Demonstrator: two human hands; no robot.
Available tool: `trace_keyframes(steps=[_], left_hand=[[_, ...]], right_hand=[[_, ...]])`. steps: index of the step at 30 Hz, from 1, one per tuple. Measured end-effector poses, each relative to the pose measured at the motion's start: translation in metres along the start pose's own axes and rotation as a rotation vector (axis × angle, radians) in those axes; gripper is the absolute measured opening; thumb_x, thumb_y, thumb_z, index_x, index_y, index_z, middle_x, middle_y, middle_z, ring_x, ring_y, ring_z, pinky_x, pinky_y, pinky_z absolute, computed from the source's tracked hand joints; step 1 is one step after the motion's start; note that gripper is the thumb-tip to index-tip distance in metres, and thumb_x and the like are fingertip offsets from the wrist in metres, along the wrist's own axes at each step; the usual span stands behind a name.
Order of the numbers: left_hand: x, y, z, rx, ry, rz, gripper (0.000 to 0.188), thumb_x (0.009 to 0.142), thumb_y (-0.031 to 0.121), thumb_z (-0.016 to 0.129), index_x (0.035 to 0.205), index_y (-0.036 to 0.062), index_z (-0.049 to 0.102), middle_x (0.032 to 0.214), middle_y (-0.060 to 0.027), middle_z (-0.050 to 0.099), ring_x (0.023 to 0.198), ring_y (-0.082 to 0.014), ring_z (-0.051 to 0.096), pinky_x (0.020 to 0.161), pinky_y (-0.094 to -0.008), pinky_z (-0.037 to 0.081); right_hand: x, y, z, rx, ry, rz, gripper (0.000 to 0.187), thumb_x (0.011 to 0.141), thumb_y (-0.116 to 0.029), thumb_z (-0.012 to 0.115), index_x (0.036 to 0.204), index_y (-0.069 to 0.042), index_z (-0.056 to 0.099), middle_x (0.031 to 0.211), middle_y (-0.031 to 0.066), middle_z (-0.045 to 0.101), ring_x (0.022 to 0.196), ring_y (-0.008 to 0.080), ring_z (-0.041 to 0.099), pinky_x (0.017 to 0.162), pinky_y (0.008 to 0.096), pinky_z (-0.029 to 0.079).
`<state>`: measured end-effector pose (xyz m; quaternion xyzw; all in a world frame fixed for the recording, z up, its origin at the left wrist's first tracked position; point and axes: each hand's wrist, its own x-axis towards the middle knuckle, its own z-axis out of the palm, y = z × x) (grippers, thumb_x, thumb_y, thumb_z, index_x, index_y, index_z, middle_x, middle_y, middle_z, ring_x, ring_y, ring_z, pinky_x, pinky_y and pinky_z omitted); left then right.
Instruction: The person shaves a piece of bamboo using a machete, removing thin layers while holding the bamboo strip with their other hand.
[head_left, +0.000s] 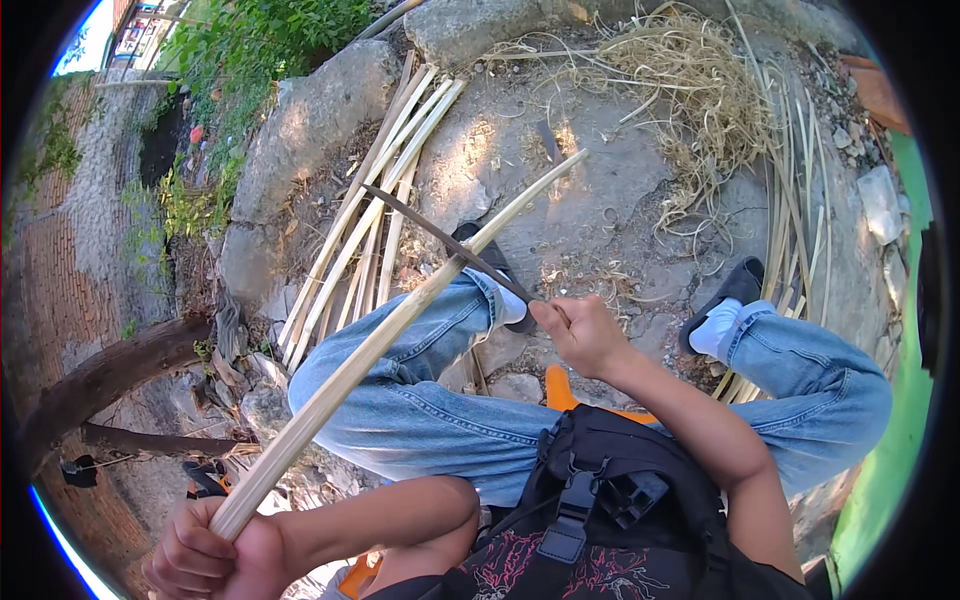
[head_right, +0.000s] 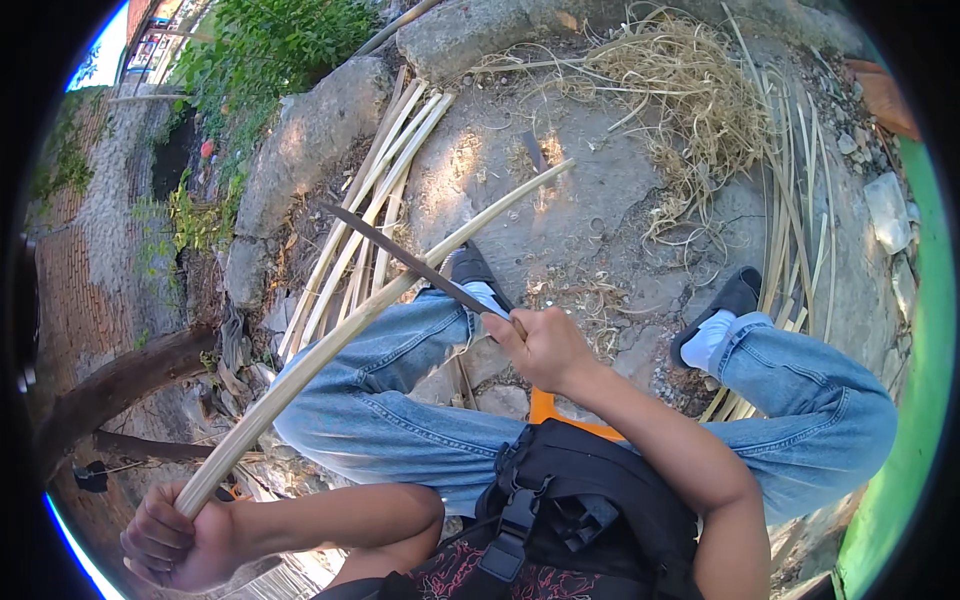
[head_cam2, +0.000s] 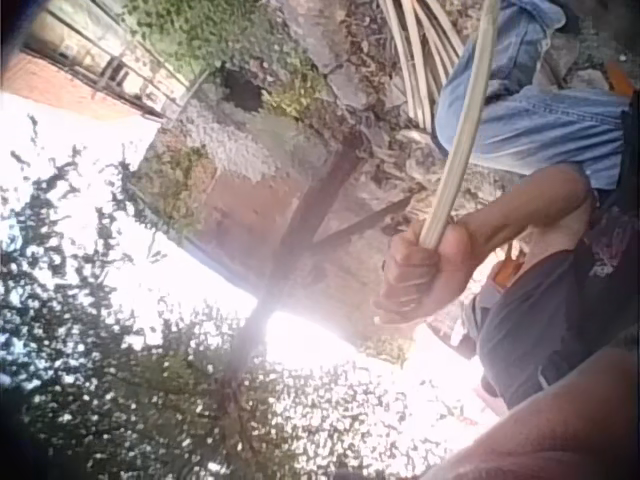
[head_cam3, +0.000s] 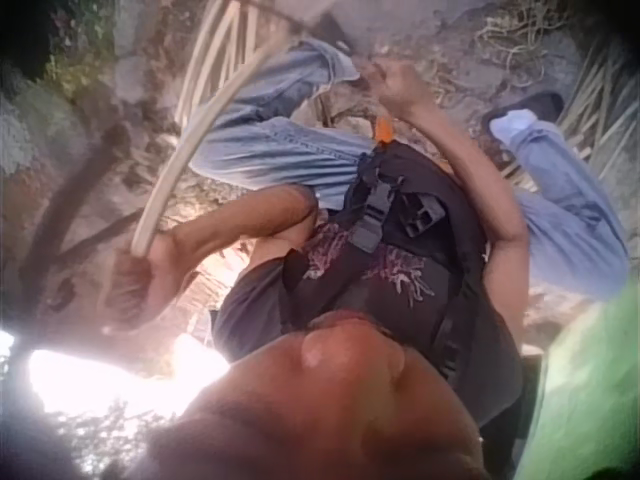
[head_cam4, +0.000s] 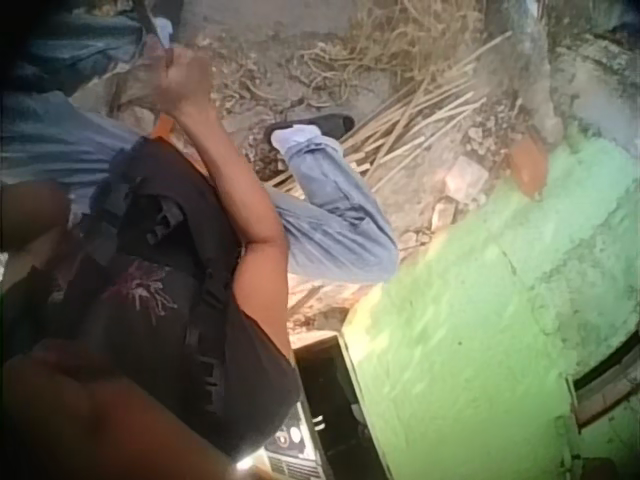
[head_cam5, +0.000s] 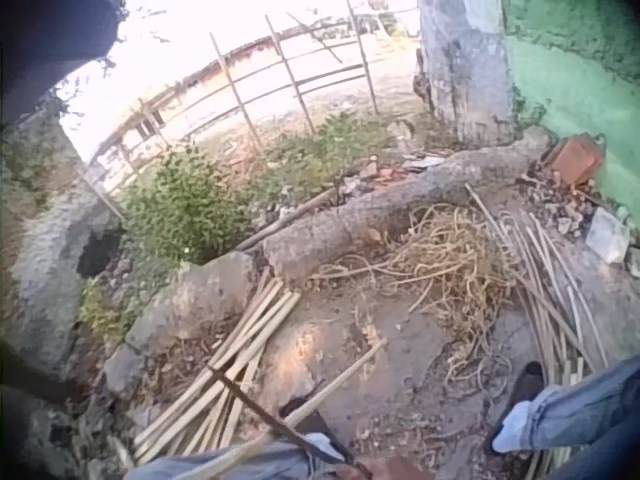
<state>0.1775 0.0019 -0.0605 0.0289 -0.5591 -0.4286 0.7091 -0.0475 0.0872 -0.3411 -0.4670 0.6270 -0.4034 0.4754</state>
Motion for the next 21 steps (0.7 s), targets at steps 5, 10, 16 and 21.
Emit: trace_keyframes(steps=[5, 10, 16, 21], left_hand=[[-0.006, 0.009, 0.01, 0.089, 0.077, 0.013, 0.037, 0.085, 0.014, 0.039, 0.051, 0.0179, 0.027, 0.042, 0.0066, 0.025, 0.034, -0.0035, 0.02, 0.035, -0.02, 0.017], [-0.002, 0.007, 0.01, 0.11, 0.078, -0.042, 0.037, 0.085, 0.014, 0.04, 0.051, 0.0174, 0.027, 0.043, 0.0061, 0.026, 0.033, -0.0039, 0.021, 0.035, -0.0194, 0.019], [-0.01, 0.0, 0.022, 0.21, 0.003, 0.119, 0.031, 0.094, 0.026, 0.049, 0.067, 0.0138, 0.04, 0.052, 0.007, 0.029, 0.037, -0.0045, 0.025, 0.034, -0.0177, 0.031], [-0.013, -0.003, 0.011, 0.334, 0.148, 0.266, 0.044, 0.098, 0.031, 0.033, 0.056, 0.0179, 0.027, 0.047, 0.0071, 0.019, 0.038, -0.0052, 0.017, 0.035, -0.0231, 0.032]], right_hand=[[-0.02, -0.057, 0.008, -0.049, -0.009, -0.154, 0.059, 0.09, -0.049, 0.05, 0.058, 0.0, 0.055, 0.046, 0.0175, 0.048, 0.044, 0.0317, 0.054, 0.044, 0.039, 0.04], [-0.002, -0.017, -0.004, -0.106, 0.001, 0.089, 0.055, 0.091, -0.044, 0.05, 0.06, 0.0, 0.055, 0.047, 0.0185, 0.048, 0.044, 0.0336, 0.054, 0.044, 0.0396, 0.04], [-0.016, -0.042, -0.003, 0.02, -0.028, -0.113, 0.058, 0.091, -0.047, 0.049, 0.059, 0.001, 0.055, 0.047, 0.0186, 0.049, 0.042, 0.0331, 0.052, 0.044, 0.0391, 0.041], [-0.011, -0.036, 0.002, -0.011, 0.002, 0.071, 0.058, 0.09, -0.048, 0.048, 0.061, 0.0, 0.055, 0.048, 0.0189, 0.049, 0.045, 0.0354, 0.053, 0.046, 0.0411, 0.041]])
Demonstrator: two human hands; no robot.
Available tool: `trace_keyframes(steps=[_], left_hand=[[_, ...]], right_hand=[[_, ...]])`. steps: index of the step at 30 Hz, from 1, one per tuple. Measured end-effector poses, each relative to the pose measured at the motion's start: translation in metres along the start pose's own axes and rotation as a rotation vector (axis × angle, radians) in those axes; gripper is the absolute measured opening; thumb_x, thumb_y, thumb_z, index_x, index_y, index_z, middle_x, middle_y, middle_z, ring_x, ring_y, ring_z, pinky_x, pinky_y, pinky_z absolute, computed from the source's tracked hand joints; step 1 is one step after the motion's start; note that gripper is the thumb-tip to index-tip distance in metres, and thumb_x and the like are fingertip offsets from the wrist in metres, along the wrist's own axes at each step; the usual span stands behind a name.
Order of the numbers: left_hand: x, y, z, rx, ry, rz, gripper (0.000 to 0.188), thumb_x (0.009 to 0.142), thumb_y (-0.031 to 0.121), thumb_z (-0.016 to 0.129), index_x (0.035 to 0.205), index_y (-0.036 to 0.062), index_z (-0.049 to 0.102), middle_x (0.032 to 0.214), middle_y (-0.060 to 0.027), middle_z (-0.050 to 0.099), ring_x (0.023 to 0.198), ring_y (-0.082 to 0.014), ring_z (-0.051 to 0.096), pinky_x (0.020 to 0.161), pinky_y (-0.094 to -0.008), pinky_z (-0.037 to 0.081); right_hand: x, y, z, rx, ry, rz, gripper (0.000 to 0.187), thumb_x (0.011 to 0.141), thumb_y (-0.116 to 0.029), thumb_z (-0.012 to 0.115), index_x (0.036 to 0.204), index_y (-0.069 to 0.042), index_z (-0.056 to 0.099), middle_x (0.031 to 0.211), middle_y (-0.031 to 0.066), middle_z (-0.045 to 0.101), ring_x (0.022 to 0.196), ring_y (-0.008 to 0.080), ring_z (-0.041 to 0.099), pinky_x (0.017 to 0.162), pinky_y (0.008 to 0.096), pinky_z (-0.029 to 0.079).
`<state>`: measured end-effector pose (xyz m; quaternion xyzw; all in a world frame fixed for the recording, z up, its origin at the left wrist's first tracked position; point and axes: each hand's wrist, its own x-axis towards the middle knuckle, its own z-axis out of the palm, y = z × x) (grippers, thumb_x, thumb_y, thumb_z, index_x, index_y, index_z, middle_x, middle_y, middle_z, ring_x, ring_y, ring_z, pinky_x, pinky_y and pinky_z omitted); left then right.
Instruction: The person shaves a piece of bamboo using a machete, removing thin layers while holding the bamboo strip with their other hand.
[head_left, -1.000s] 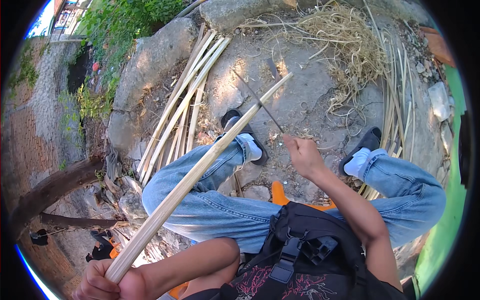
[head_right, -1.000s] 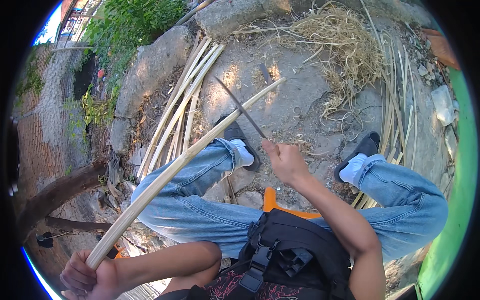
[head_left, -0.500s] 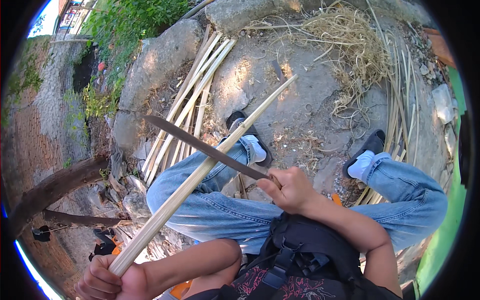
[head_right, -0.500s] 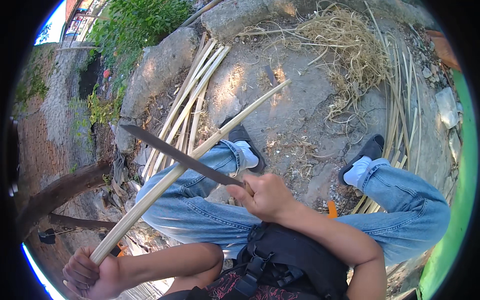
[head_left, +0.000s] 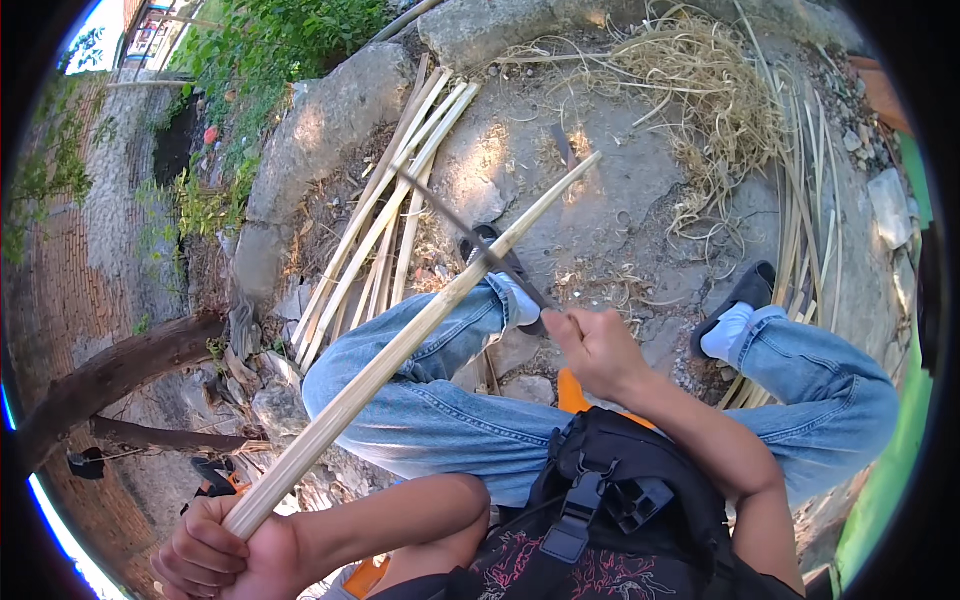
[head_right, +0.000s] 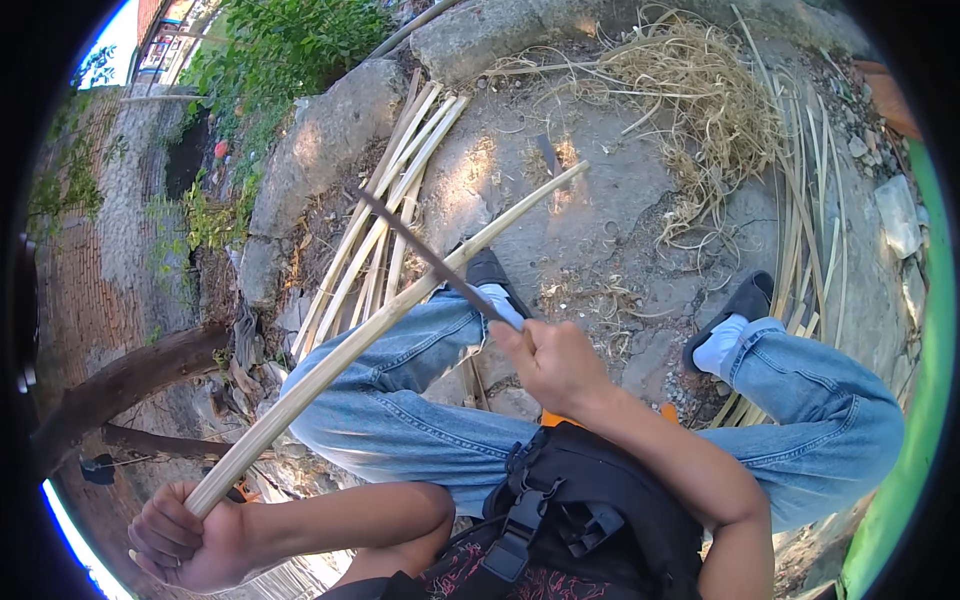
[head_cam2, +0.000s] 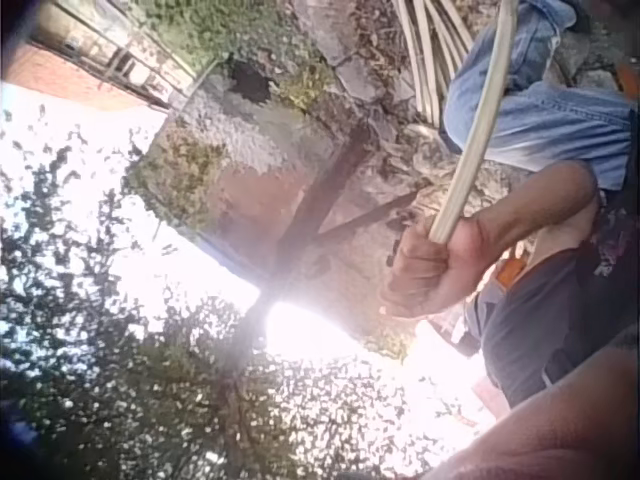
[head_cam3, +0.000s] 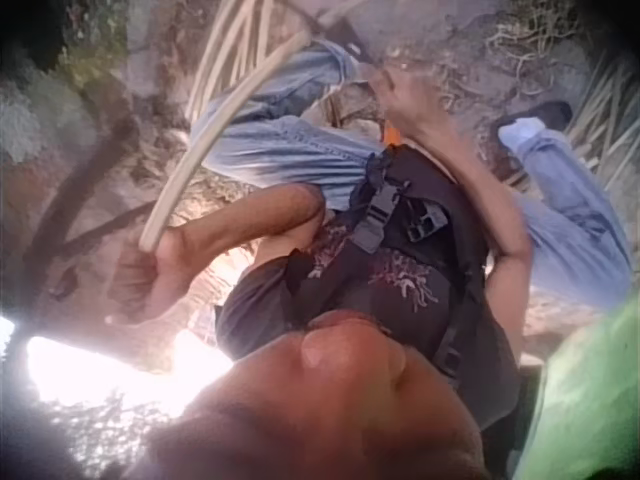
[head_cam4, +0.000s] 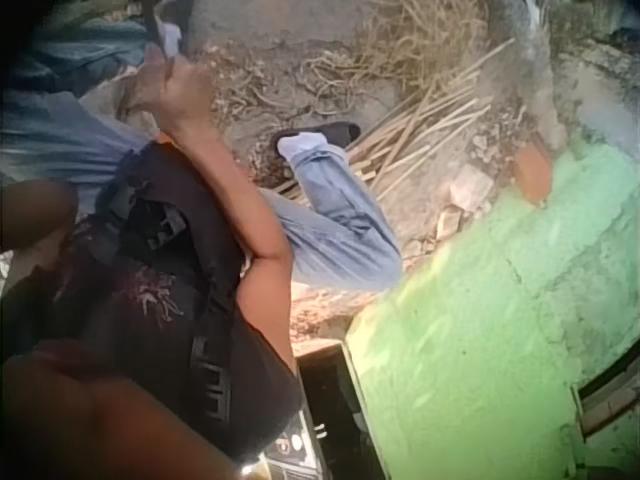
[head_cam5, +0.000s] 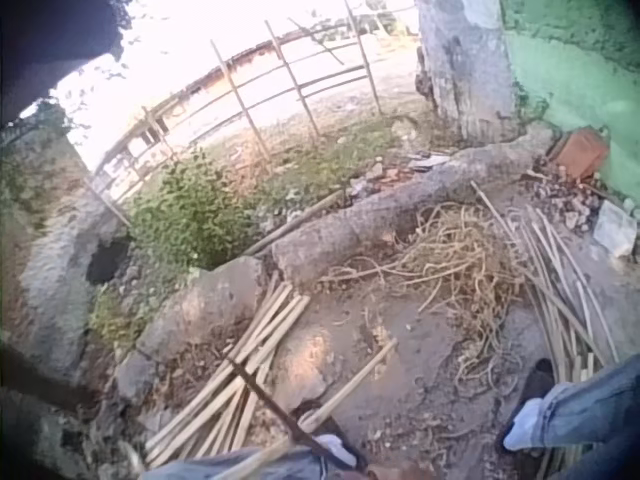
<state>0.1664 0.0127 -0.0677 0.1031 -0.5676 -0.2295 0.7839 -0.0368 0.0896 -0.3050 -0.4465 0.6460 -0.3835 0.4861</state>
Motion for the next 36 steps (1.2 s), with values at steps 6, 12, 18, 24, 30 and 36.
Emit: trace_keyframes(steps=[6, 12, 18, 24, 30, 36], left_hand=[[0.007, 0.006, 0.004, -0.218, -0.093, -0.283, 0.038, 0.086, 0.014, 0.041, 0.05, 0.0176, 0.027, 0.043, 0.0062, 0.025, 0.032, -0.0035, 0.022, 0.034, -0.0187, 0.019], [0.006, 0.01, 0.009, -0.244, -0.103, -0.232, 0.037, 0.086, 0.015, 0.041, 0.051, 0.0176, 0.027, 0.043, 0.0068, 0.025, 0.032, -0.0027, 0.022, 0.034, -0.0181, 0.018], [-0.003, 0.0, 0.02, -0.226, -0.141, -0.192, 0.044, 0.098, 0.031, 0.033, 0.057, 0.0181, 0.027, 0.048, 0.0083, 0.02, 0.038, -0.0043, 0.019, 0.038, -0.021, 0.026], [0.01, 0.002, 0.011, -0.417, -0.2, -0.258, 0.039, 0.086, 0.017, 0.042, 0.05, 0.0182, 0.027, 0.041, 0.0082, 0.026, 0.031, -0.0014, 0.023, 0.032, -0.0174, 0.016], [0.009, -0.015, 0.014, -0.81, -0.321, -0.24, 0.038, 0.084, 0.015, 0.045, 0.051, 0.0186, 0.026, 0.039, 0.01, 0.025, 0.031, 0.0002, 0.021, 0.032, -0.0168, 0.015], [0.004, -0.013, 0.023, -0.956, -0.385, -0.152, 0.038, 0.082, 0.01, 0.046, 0.051, 0.0178, 0.027, 0.038, 0.0096, 0.028, 0.031, 0.0007, 0.022, 0.032, -0.0166, 0.014]], right_hand=[[0.02, 0.035, -0.009, 0.075, 0.024, 0.142, 0.055, 0.09, -0.047, 0.05, 0.063, 0.001, 0.054, 0.049, 0.0189, 0.05, 0.048, 0.0374, 0.054, 0.048, 0.0427, 0.041], [0.001, -0.005, 0.0, -0.045, -0.04, -0.212, 0.063, 0.091, -0.052, 0.045, 0.061, 0.002, 0.055, 0.05, 0.019, 0.051, 0.045, 0.0339, 0.053, 0.047, 0.0421, 0.04], [0.031, 0.065, -0.019, -0.126, 0.175, 0.151, 0.059, 0.09, -0.05, 0.049, 0.057, -0.001, 0.049, 0.047, 0.0173, 0.046, 0.043, 0.0342, 0.049, 0.046, 0.0399, 0.038], [0.027, 0.069, -0.011, -0.062, 0.057, 0.043, 0.067, 0.092, -0.055, 0.04, 0.056, 0.001, 0.052, 0.047, 0.0175, 0.045, 0.042, 0.0284, 0.046, 0.047, 0.0415, 0.037], [0.034, 0.078, -0.04, -0.039, 0.145, 0.344, 0.068, 0.093, -0.056, 0.038, 0.059, 0.002, 0.051, 0.045, 0.0143, 0.041, 0.044, 0.0213, 0.041, 0.048, 0.0397, 0.036], [0.002, -0.017, -0.027, -0.031, -0.072, -0.155, 0.071, 0.091, -0.059, 0.039, 0.058, 0.003, 0.051, 0.048, 0.0151, 0.044, 0.046, 0.0217, 0.044, 0.049, 0.0392, 0.037]])
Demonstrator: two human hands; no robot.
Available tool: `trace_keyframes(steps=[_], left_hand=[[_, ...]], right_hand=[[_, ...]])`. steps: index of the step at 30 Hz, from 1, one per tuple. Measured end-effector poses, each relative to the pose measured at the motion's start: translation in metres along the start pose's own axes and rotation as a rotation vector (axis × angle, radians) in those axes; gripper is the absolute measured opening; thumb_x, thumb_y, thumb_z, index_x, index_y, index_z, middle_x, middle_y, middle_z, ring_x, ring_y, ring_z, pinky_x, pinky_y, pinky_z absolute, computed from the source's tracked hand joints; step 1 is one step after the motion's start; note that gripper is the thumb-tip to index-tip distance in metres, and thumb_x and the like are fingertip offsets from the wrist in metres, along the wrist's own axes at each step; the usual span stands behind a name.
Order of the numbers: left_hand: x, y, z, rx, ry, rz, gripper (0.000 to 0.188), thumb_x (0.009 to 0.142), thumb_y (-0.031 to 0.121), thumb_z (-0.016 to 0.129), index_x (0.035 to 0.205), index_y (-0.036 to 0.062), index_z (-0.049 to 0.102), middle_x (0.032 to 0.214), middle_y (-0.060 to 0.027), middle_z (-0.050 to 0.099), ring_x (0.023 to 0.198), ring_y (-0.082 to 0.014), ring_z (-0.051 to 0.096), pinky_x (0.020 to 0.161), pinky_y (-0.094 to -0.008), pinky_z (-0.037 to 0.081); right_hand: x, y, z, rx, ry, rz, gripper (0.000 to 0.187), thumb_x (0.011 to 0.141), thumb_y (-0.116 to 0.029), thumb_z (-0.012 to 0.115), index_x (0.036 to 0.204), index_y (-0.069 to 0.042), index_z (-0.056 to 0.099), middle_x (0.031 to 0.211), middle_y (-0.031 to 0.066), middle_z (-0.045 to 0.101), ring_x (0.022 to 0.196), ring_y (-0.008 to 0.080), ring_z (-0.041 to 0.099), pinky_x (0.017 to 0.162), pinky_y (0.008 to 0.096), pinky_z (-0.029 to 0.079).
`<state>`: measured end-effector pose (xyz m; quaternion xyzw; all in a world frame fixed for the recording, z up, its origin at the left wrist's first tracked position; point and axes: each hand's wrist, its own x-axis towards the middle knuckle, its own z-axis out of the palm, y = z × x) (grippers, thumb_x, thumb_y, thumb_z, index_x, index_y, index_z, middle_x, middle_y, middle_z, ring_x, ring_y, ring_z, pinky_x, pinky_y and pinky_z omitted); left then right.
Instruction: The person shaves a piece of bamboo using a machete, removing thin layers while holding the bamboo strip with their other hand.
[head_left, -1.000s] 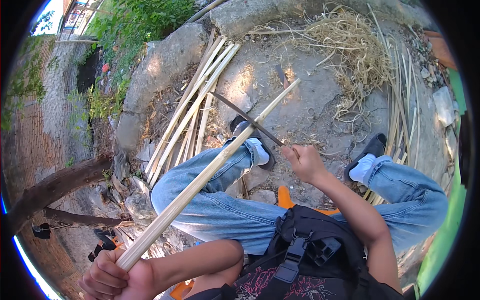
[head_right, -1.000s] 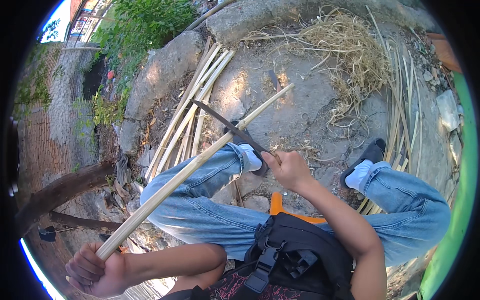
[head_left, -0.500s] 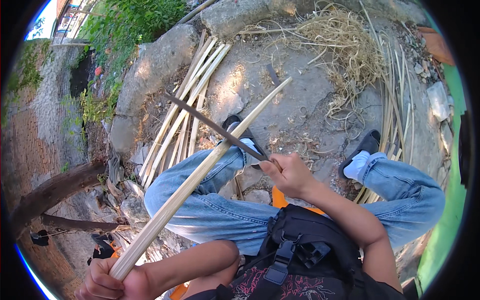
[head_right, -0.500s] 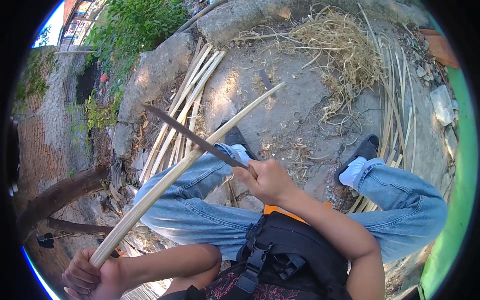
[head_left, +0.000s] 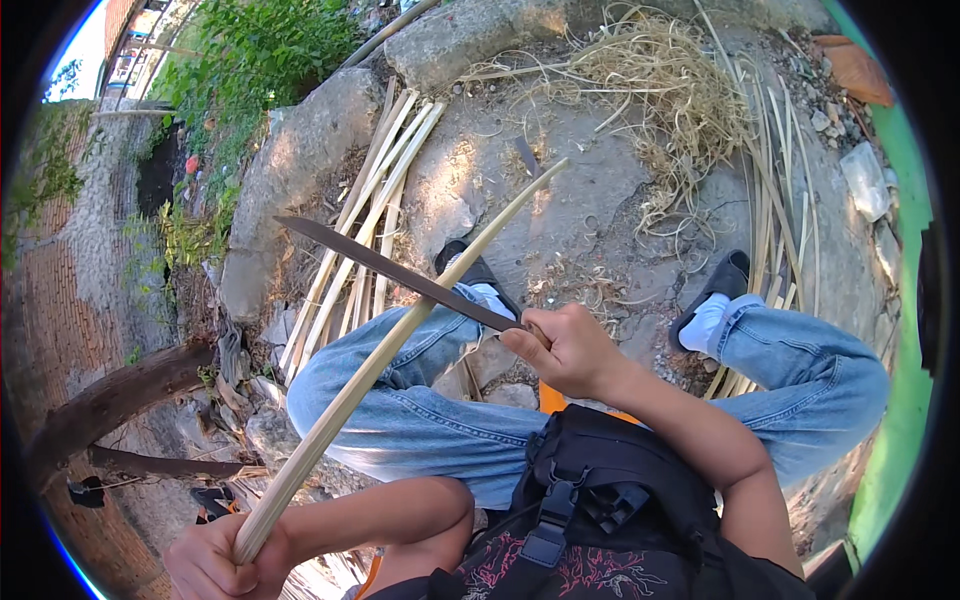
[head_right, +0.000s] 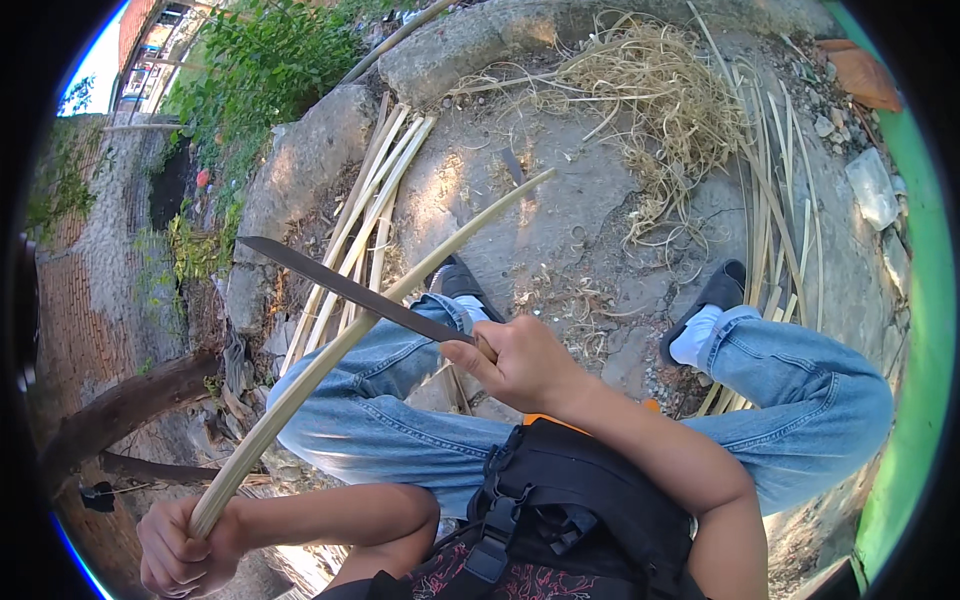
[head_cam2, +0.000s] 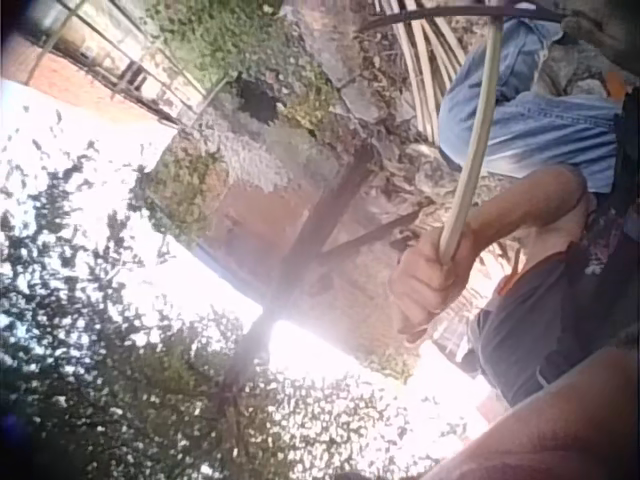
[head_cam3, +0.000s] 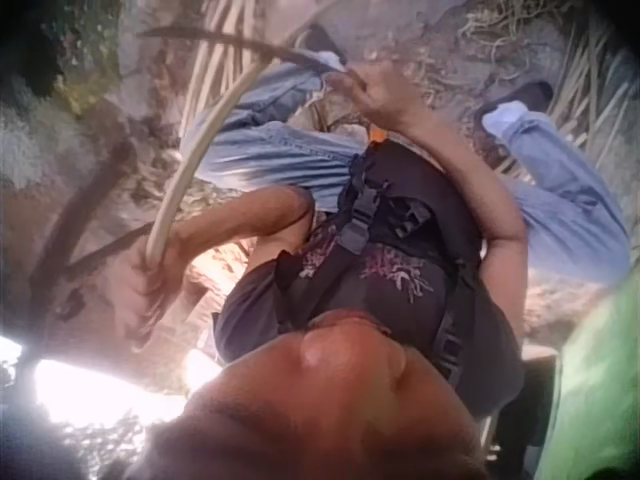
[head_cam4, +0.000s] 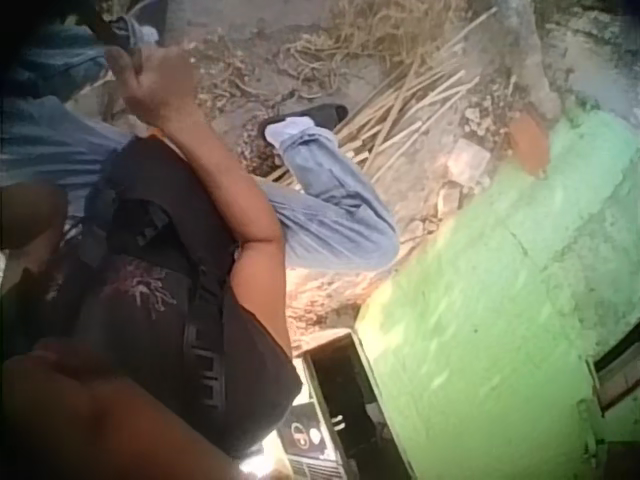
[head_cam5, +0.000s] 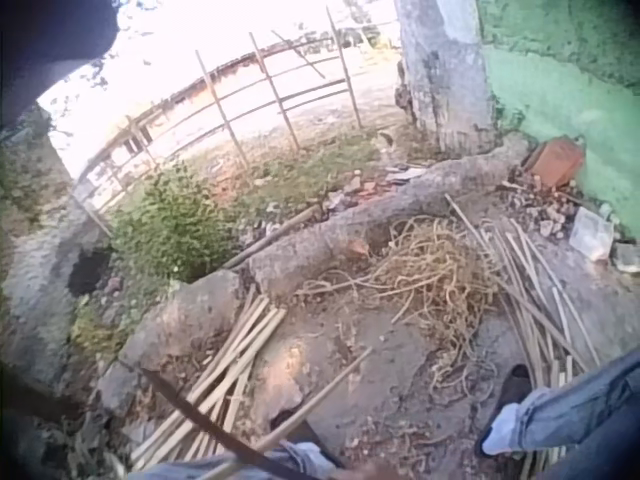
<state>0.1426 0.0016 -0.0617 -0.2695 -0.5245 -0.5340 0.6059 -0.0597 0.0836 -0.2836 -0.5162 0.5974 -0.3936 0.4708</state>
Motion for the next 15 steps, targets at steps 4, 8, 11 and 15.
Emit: trace_keyframes(steps=[4, 8, 11, 15], left_hand=[[0.0, -0.007, 0.005, 0.035, -0.047, 0.124, 0.043, 0.097, 0.032, 0.037, 0.057, 0.0184, 0.029, 0.048, 0.0106, 0.024, 0.037, -0.002, 0.022, 0.04, -0.0187, 0.021], [0.005, -0.003, 0.008, 0.028, -0.041, -0.108, 0.038, 0.083, 0.011, 0.045, 0.05, 0.0178, 0.027, 0.038, 0.0094, 0.029, 0.031, 0.0005, 0.023, 0.032, -0.0164, 0.015], [0.005, -0.003, 0.01, 0.219, 0.062, -0.11, 0.038, 0.084, 0.012, 0.044, 0.05, 0.0179, 0.027, 0.038, 0.0089, 0.027, 0.03, -0.0001, 0.023, 0.031, -0.0164, 0.016], [0.005, 0.009, 0.009, 0.361, 0.178, -0.128, 0.039, 0.086, 0.015, 0.041, 0.05, 0.0178, 0.027, 0.038, 0.0075, 0.026, 0.03, -0.0011, 0.022, 0.031, -0.0163, 0.018]], right_hand=[[0.019, 0.108, -0.009, 0.016, 0.2, 0.451, 0.072, 0.091, -0.058, 0.038, 0.056, 0.004, 0.051, 0.047, 0.0162, 0.045, 0.047, 0.0266, 0.049, 0.05, 0.04, 0.039], [0.021, 0.12, -0.02, -0.073, 0.235, 0.54, 0.073, 0.091, -0.059, 0.038, 0.056, 0.003, 0.052, 0.049, 0.0163, 0.048, 0.047, 0.0262, 0.049, 0.051, 0.0403, 0.039], [0.015, 0.048, -0.007, 0.031, 0.141, 0.294, 0.069, 0.091, -0.058, 0.041, 0.056, 0.002, 0.051, 0.048, 0.0148, 0.046, 0.046, 0.0259, 0.047, 0.05, 0.0396, 0.039], [-0.012, -0.033, -0.006, 0.092, -0.041, 0.157, 0.066, 0.09, -0.055, 0.045, 0.054, 0.0, 0.048, 0.046, 0.0148, 0.044, 0.045, 0.0293, 0.048, 0.048, 0.0407, 0.039]])
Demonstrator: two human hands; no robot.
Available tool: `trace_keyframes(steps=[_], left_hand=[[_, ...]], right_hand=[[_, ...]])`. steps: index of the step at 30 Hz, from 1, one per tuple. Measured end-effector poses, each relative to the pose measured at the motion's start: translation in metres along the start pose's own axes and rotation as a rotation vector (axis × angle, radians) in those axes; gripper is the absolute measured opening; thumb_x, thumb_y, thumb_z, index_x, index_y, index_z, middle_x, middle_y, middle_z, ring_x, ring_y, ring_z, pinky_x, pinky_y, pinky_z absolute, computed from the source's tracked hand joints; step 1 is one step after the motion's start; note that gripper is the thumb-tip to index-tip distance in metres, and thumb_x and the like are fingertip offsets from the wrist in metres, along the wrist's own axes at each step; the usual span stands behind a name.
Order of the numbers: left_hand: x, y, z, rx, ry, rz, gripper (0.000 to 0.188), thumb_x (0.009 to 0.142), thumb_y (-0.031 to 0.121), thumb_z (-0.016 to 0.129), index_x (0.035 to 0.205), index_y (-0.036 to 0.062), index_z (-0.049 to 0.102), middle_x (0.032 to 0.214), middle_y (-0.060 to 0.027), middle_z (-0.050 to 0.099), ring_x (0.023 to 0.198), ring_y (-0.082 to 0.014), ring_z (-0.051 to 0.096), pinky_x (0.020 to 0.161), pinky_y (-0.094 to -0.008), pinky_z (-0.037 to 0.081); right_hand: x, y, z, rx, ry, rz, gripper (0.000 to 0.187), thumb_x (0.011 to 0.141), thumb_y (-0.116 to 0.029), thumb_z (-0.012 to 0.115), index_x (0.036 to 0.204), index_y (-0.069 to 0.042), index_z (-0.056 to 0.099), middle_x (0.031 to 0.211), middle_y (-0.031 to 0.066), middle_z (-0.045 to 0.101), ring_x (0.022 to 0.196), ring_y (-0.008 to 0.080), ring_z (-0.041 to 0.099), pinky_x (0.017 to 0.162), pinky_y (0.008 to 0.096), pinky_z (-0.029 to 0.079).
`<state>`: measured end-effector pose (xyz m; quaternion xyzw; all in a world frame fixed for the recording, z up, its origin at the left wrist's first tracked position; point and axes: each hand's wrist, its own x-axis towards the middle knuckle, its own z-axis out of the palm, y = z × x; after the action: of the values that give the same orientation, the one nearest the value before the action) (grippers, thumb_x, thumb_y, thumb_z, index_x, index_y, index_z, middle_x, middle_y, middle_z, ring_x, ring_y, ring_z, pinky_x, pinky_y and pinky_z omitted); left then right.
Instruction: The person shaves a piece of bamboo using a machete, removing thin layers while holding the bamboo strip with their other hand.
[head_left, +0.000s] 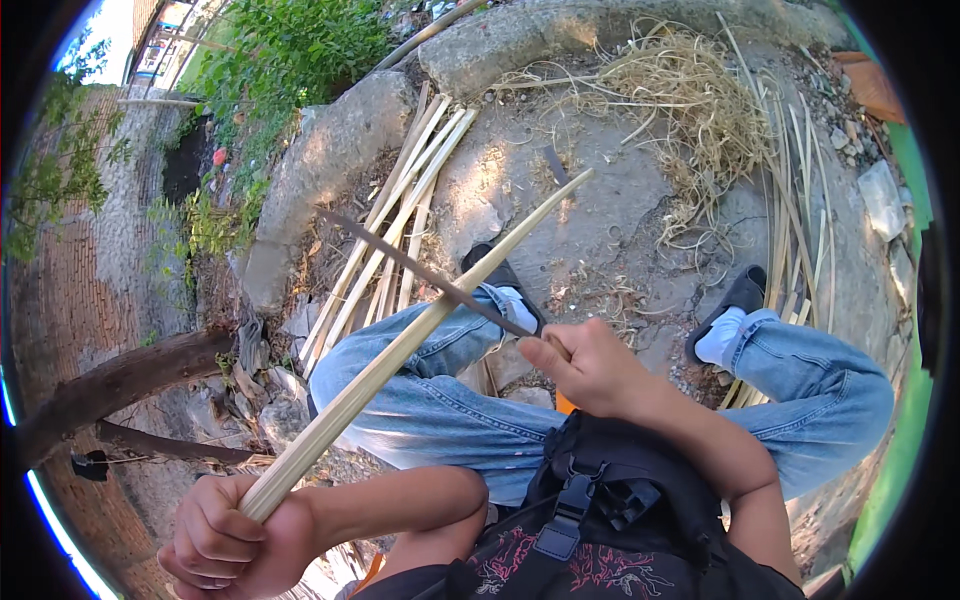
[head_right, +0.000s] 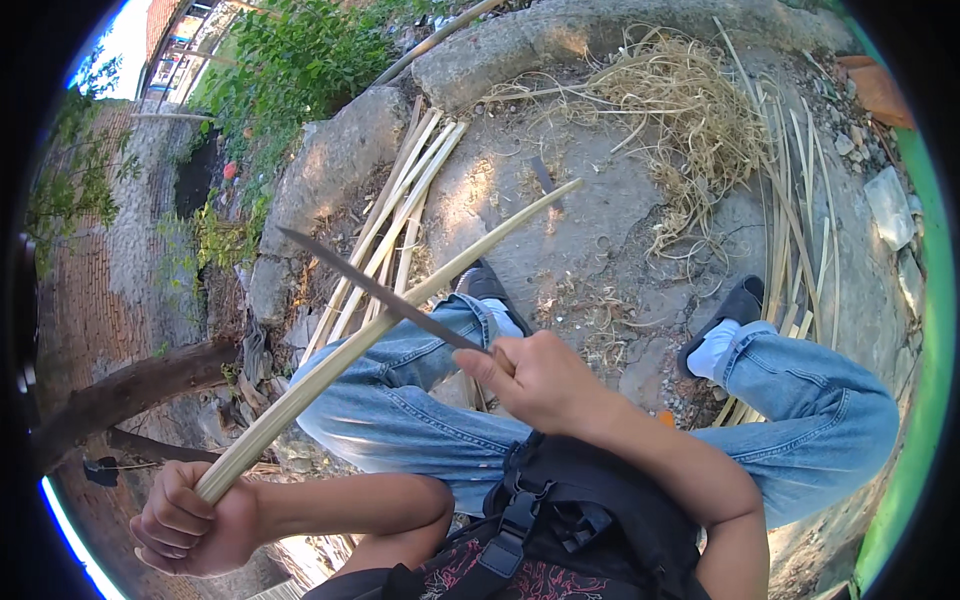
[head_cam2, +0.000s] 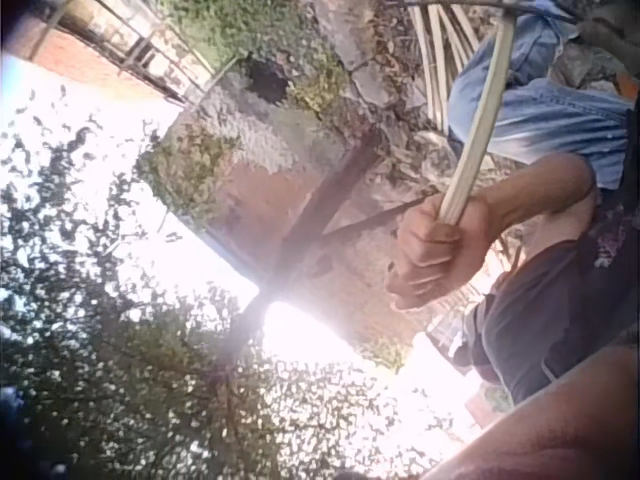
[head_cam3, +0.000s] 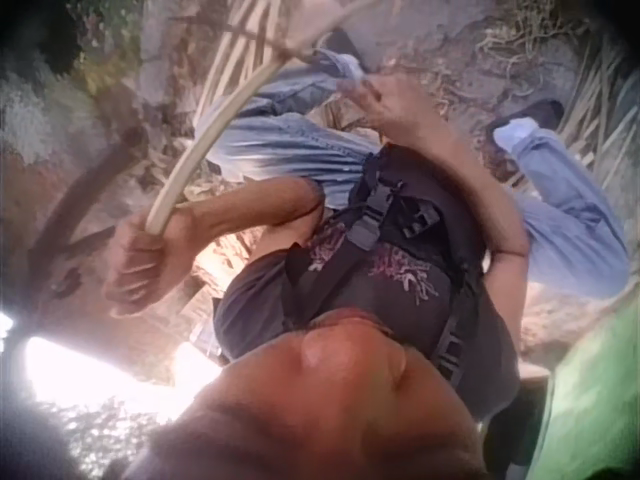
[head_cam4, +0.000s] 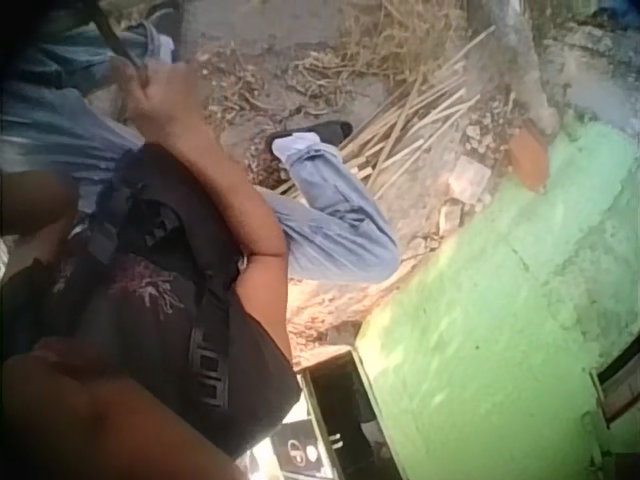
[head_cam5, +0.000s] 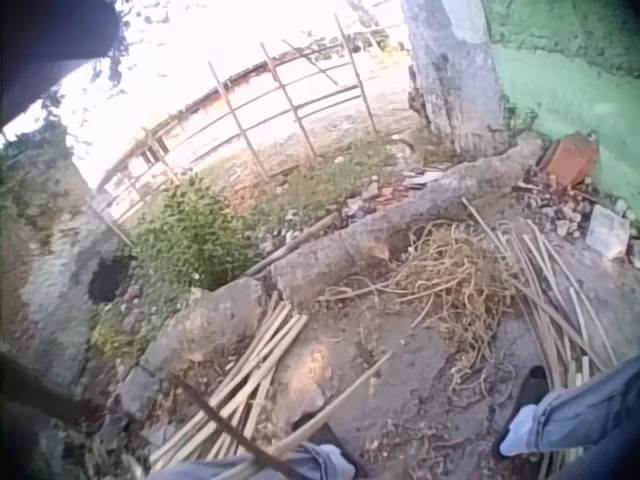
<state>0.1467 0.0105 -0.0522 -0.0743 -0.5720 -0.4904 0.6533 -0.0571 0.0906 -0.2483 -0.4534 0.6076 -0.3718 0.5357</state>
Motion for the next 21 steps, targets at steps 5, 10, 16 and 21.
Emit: trace_keyframes(steps=[5, 10, 16, 21], left_hand=[[-0.005, -0.006, 0.016, 0.025, 0.04, 0.046, 0.038, 0.088, 0.02, 0.04, 0.051, 0.0175, 0.028, 0.038, 0.0078, 0.026, 0.03, -0.0011, 0.022, 0.03, -0.0162, 0.018], [-0.005, -0.013, 0.018, -0.064, -0.062, 0.056, 0.038, 0.089, 0.022, 0.041, 0.053, 0.0164, 0.029, 0.038, 0.0086, 0.025, 0.03, -0.0007, 0.022, 0.03, -0.0159, 0.017], [-0.003, -0.014, 0.022, -0.22, -0.176, 0.013, 0.037, 0.086, 0.017, 0.045, 0.052, 0.0165, 0.03, 0.037, 0.0093, 0.028, 0.03, 0.0, 0.023, 0.031, -0.0169, 0.015], [-0.005, -0.012, 0.015, -0.247, -0.152, 0.033, 0.036, 0.084, 0.016, 0.045, 0.051, 0.0166, 0.03, 0.037, 0.0094, 0.029, 0.029, 0.0, 0.023, 0.031, -0.0166, 0.015]], right_hand=[[-0.021, -0.031, -0.003, -0.087, -0.134, -0.126, 0.066, 0.09, -0.056, 0.045, 0.054, 0.0, 0.048, 0.05, 0.0198, 0.05, 0.05, 0.037, 0.055, 0.051, 0.0438, 0.043], [0.0, 0.015, -0.008, -0.104, 0.099, 0.068, 0.063, 0.09, -0.053, 0.046, 0.06, 0.002, 0.053, 0.051, 0.019, 0.052, 0.049, 0.0372, 0.055, 0.051, 0.0431, 0.044], [-0.024, -0.026, 0.002, -0.055, -0.019, -0.152, 0.064, 0.091, -0.053, 0.045, 0.058, 0.002, 0.057, 0.052, 0.0201, 0.053, 0.049, 0.0364, 0.056, 0.051, 0.0426, 0.043], [0.028, 0.133, -0.026, -0.124, 0.266, 0.311, 0.074, 0.091, -0.057, 0.04, 0.054, 0.006, 0.053, 0.051, 0.0224, 0.051, 0.05, 0.0357, 0.054, 0.054, 0.0448, 0.042]])
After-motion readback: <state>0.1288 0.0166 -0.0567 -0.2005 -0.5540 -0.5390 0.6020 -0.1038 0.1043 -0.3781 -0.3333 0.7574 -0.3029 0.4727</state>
